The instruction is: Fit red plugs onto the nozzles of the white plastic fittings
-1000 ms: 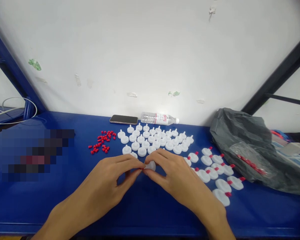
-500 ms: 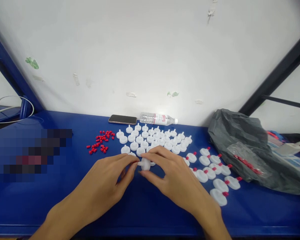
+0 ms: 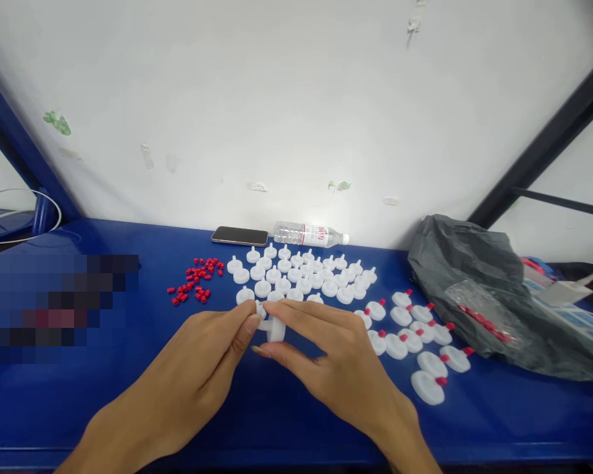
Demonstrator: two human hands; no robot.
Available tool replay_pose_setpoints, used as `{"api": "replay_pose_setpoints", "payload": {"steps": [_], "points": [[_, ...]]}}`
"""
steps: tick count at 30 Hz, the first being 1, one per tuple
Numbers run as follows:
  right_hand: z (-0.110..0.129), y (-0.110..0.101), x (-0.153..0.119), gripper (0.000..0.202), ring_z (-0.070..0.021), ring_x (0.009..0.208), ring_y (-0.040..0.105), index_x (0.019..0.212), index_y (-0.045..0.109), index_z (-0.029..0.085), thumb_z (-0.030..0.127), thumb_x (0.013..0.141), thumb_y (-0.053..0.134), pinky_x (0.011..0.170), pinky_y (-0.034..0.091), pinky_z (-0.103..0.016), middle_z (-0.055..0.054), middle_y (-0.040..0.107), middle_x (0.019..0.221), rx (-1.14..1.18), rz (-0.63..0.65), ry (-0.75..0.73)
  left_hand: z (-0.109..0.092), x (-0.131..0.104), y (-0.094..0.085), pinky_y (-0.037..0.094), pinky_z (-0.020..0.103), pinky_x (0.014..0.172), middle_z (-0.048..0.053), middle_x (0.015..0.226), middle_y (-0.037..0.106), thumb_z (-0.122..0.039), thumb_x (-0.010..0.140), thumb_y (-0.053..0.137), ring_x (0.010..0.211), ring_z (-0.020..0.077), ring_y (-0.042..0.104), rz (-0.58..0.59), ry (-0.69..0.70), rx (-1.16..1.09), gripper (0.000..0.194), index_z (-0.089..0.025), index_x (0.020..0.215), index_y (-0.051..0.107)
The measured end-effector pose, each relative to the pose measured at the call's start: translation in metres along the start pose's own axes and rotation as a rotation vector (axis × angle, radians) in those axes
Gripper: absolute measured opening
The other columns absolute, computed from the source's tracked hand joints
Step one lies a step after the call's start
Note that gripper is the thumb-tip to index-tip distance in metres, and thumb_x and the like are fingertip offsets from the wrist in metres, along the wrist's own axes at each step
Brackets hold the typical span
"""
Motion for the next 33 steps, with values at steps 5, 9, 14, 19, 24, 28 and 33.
{"api": "replay_pose_setpoints", "payload": {"steps": [5, 9, 14, 19, 24, 28, 33], "points": [[0.007, 0.001, 0.003, 0.029, -0.0162, 0.107, 0.077, 0.125, 0.073, 0.022, 0.03, 0.098, 0.075, 0.099, 0.061, -0.027, -0.003, 0.081, 0.12, 0.004, -0.067, -0.053, -0.001, 0.001, -0.006, 0.046, 0.03, 0.068, -0.003, 0.075, 0.069, -0.041, 0.112, 0.034, 0.066, 0.0169, 0.063, -0.07, 0.037, 0.022, 0.038, -0.025, 0.095, 0.064], [0.012, 0.003, 0.002, 0.025, -0.0168, 0.109, 0.076, 0.126, 0.073, 0.02, 0.026, 0.101, 0.07, 0.101, 0.061, -0.028, -0.004, 0.081, 0.119, -0.07, -0.083, -0.106, 0.004, 0.003, -0.002, 0.04, 0.031, 0.06, -0.003, 0.068, 0.065, -0.04, 0.113, 0.03, 0.057, 0.0167, 0.056, 0.02, -0.004, 0.005, 0.042, -0.024, 0.091, 0.061], [0.015, 0.008, 0.0, 0.026, -0.0173, 0.11, 0.076, 0.128, 0.071, 0.02, 0.026, 0.102, 0.069, 0.102, 0.061, -0.029, -0.004, 0.081, 0.121, -0.129, -0.081, -0.136, 0.001, 0.002, -0.008, 0.042, 0.03, 0.061, -0.003, 0.071, 0.066, -0.042, 0.112, 0.031, 0.059, 0.0158, 0.057, 0.026, 0.004, -0.026, 0.043, -0.024, 0.087, 0.06], [0.018, 0.009, 0.0, 0.027, -0.0177, 0.112, 0.076, 0.13, 0.071, 0.023, 0.026, 0.103, 0.068, 0.104, 0.061, -0.031, -0.003, 0.08, 0.123, -0.107, -0.094, -0.139, 0.003, -0.002, -0.007, 0.049, 0.027, 0.066, -0.002, 0.077, 0.071, -0.043, 0.112, 0.034, 0.065, 0.0155, 0.06, 0.047, -0.019, -0.067, 0.041, -0.024, 0.089, 0.063], [0.015, 0.001, -0.001, 0.026, -0.0179, 0.108, 0.076, 0.126, 0.071, 0.025, 0.028, 0.1, 0.072, 0.098, 0.06, -0.03, -0.001, 0.08, 0.121, -0.038, -0.029, 0.005, -0.002, -0.003, -0.01, 0.051, 0.027, 0.068, -0.003, 0.083, 0.074, -0.044, 0.111, 0.036, 0.068, 0.0153, 0.065, -0.08, 0.027, -0.005, 0.039, -0.026, 0.096, 0.067], [0.013, -0.003, -0.005, 0.021, -0.0193, 0.1, 0.075, 0.117, 0.071, 0.028, 0.037, 0.098, 0.074, 0.091, 0.057, -0.035, 0.003, 0.079, 0.11, -0.111, 0.178, 0.168, -0.012, 0.002, -0.009, 0.046, 0.028, 0.063, -0.004, 0.075, 0.072, -0.041, 0.112, 0.034, 0.061, 0.0148, 0.064, -0.02, 0.121, 0.034, 0.044, -0.027, 0.087, 0.067], [0.008, -0.006, -0.011, 0.019, -0.0194, 0.103, 0.073, 0.115, 0.071, 0.032, 0.041, 0.098, 0.074, 0.093, 0.054, -0.036, 0.005, 0.078, 0.111, -0.16, 0.354, 0.263, -0.015, 0.002, 0.008, 0.042, 0.029, 0.061, -0.003, 0.077, 0.074, -0.038, 0.111, 0.038, 0.062, 0.0153, 0.065, 0.125, 0.085, 0.064, 0.041, -0.026, 0.085, 0.067]]}}
Point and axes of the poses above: each hand's wrist, its own x-axis towards the middle knuckle, its own y-axis out of the palm, z = x × y, the point moved 5 cm from there along x, towards the middle knuckle
